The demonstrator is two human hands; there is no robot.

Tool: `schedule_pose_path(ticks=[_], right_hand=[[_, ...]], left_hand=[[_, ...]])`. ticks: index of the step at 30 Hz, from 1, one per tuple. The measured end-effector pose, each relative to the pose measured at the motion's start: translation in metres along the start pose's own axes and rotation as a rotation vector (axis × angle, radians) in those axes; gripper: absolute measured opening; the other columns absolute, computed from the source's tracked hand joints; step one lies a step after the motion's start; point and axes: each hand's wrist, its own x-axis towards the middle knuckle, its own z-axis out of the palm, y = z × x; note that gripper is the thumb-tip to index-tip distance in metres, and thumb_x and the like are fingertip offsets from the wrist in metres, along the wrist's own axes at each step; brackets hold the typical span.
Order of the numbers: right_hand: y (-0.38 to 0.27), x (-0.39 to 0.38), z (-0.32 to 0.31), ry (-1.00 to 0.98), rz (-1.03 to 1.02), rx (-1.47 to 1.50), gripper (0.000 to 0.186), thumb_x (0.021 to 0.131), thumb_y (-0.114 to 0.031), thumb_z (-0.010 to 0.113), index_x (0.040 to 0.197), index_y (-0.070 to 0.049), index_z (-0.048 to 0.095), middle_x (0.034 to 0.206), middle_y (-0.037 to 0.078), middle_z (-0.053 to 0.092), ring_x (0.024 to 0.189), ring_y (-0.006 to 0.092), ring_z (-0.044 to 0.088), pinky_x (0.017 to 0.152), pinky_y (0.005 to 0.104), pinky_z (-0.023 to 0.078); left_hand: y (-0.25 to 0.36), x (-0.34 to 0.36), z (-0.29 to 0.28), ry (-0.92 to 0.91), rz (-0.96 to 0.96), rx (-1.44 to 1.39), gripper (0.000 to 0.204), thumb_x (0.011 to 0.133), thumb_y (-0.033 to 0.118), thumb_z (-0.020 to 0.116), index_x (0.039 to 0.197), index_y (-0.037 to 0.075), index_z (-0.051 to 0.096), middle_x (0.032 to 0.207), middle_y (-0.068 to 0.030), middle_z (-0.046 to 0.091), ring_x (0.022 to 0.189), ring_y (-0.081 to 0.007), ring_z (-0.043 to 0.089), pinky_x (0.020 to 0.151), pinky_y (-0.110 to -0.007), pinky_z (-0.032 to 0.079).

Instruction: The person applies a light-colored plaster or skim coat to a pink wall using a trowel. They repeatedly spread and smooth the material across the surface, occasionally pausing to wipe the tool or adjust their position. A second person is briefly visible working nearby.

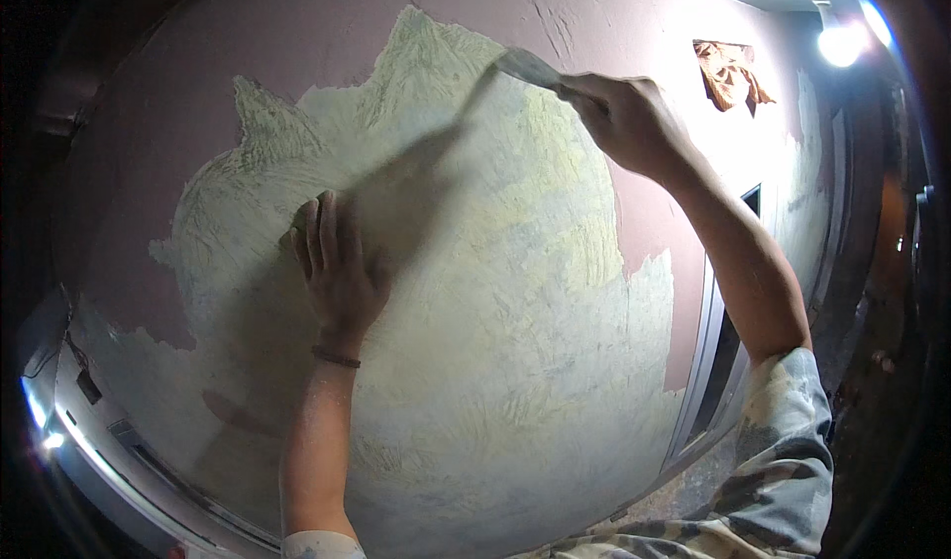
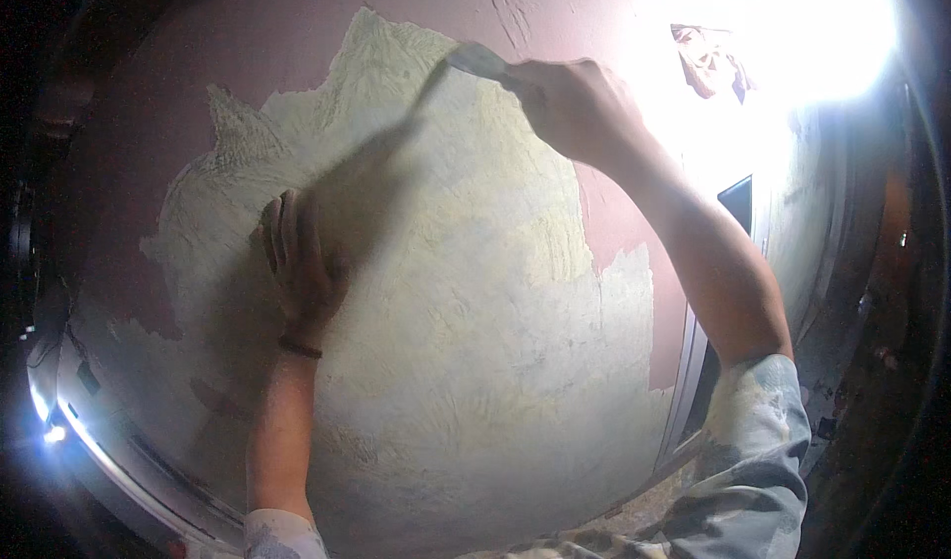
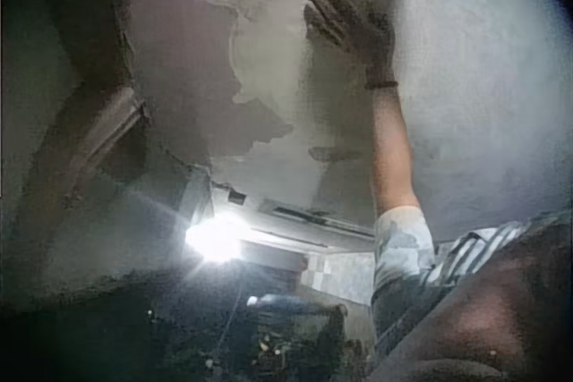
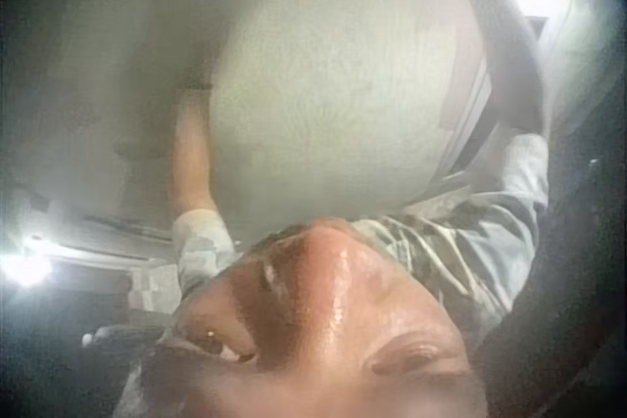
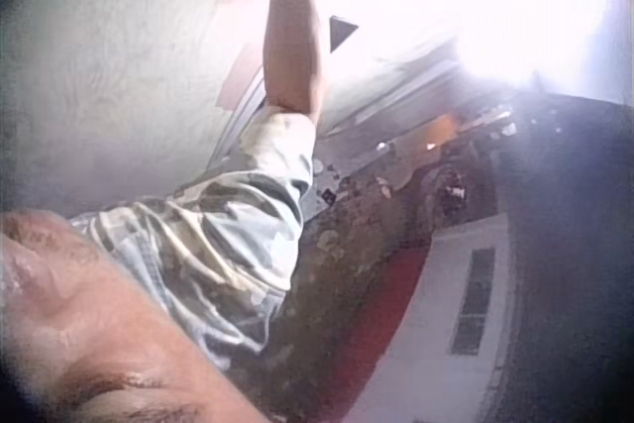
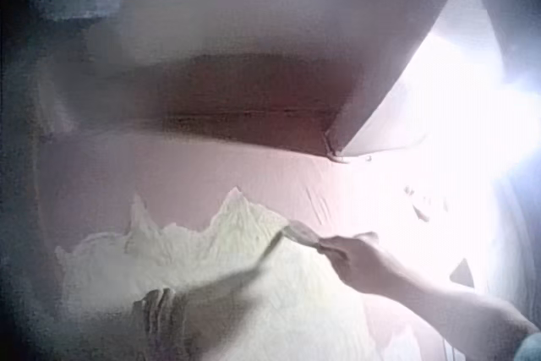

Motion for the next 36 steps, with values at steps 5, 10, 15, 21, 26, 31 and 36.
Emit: schedule_pose_path(ticks=[5,10,15,21,26,31,36], right_hand=[[0.003,-0.001,0.002,-0.015,0.039,-0.01,0.028,0.11,-0.03,0.059,0.13,-0.023,0.078,0.091,0.01,0.08,0.074,0.0267,0.075,0.071,0.0438,0.062],[0.0,0.0,0.006,-0.027,0.089,0.016,0.03,0.11,-0.029,0.059,0.133,-0.021,0.076,0.111,0.012,0.081,0.094,0.0312,0.08,0.083,0.0464,0.064],[-0.003,0.002,0.025,0.121,-0.002,0.255,0.031,0.109,-0.024,0.06,0.135,-0.015,0.074,0.097,0.016,0.081,0.075,0.0341,0.077,0.071,0.0466,0.06],[0.002,-0.039,0.08,0.088,0.113,0.5,0.034,0.112,-0.023,0.057,0.144,-0.01,0.06,0.133,0.019,0.074,0.117,0.0405,0.073,0.097,0.0485,0.058],[-0.028,-0.014,0.117,0.149,0.06,0.566,0.034,0.11,-0.029,0.059,0.142,-0.019,0.061,0.124,0.02,0.075,0.107,0.043,0.074,0.089,0.0507,0.058],[-0.07,0.028,0.114,0.264,0.03,0.47,0.035,0.107,-0.028,0.059,0.14,-0.017,0.061,0.1,0.025,0.076,0.089,0.0469,0.074,0.076,0.0572,0.057],[-0.095,0.045,0.108,0.243,0.096,0.527,0.032,0.107,-0.023,0.055,0.138,-0.016,0.06,0.097,0.026,0.076,0.09,0.0484,0.074,0.077,0.0596,0.056]], left_hand=[[-0.002,0.0,-0.002,-0.028,-0.007,-0.019,0.076,0.103,0.046,0.053,0.166,0.007,0.035,0.169,-0.0222,0.035,0.162,-0.0438,0.026,0.131,-0.066,0.017],[-0.002,-0.003,-0.002,0.006,0.0,0.012,0.073,0.108,0.05,0.047,0.166,0.007,0.035,0.17,-0.0212,0.034,0.162,-0.0425,0.027,0.131,-0.065,0.017],[-0.003,-0.003,-0.004,-0.025,-0.014,0.057,0.071,0.105,0.046,0.054,0.164,0.008,0.041,0.17,-0.0182,0.036,0.161,-0.0403,0.03,0.13,-0.066,0.023],[0.014,0.012,-0.016,0.037,-0.062,-0.097,0.067,0.098,0.032,0.064,0.158,0.008,0.047,0.167,-0.0159,0.038,0.157,-0.0395,0.034,0.125,-0.066,0.03],[0.043,0.085,-0.008,0.0,-0.201,-0.531,0.041,0.102,0.03,0.067,0.133,0.003,0.063,0.121,-0.0146,0.069,0.115,-0.0333,0.067,0.098,-0.046,0.054],[0.041,0.204,0.015,-0.099,-0.498,-0.978,0.048,0.106,0.043,0.061,0.114,-0.003,0.07,0.105,-0.0226,0.076,0.105,-0.0413,0.073,0.092,-0.049,0.057],[0.039,0.256,0.016,-0.068,-0.504,-0.71,0.055,0.106,0.047,0.055,0.114,-0.004,0.073,0.116,-0.0293,0.075,0.113,-0.0465,0.072,0.097,-0.054,0.056]])
